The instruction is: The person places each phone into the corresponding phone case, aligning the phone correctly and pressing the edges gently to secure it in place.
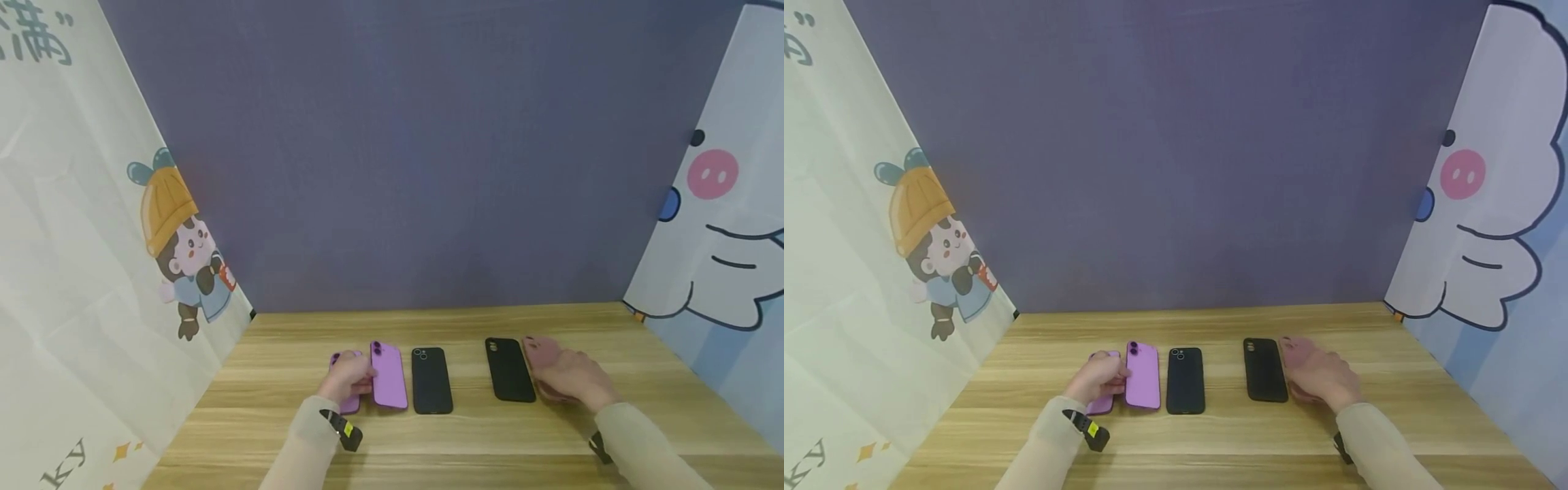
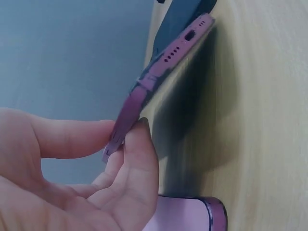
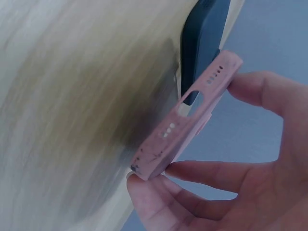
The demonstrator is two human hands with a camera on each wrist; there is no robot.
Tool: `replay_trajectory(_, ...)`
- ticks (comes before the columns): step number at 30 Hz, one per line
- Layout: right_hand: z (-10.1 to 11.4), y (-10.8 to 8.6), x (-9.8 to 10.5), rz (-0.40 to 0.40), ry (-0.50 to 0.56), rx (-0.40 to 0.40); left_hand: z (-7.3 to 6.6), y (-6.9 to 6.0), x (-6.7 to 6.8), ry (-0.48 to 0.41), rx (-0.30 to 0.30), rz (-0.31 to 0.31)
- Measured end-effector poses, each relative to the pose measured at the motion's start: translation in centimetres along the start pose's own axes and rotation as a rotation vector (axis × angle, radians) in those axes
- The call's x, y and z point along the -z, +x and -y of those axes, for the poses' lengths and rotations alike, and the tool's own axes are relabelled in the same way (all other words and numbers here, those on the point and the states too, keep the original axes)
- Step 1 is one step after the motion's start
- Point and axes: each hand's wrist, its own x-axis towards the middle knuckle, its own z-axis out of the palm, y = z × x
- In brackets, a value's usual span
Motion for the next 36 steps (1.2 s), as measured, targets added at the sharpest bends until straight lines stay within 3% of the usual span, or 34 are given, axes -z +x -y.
replay_trajectory(7, 0.5, 0.1, -0.7, 0.000, 0.055, -0.020, 0.1, -0.2, -0.4, -0.048, -0.037, -0.001)
replay_trajectory(18, 1.9, 0.0, -1.7, -0.020, 0.176, 0.028, -0.4, -0.6, -0.8, -0.124, -0.042, 0.018)
replay_trajectory(36, 5.5, -1.5, -2.1, -0.030, 0.199, 0.103, -0.6, -1.6, -1.6, -0.142, -0.104, 0.090)
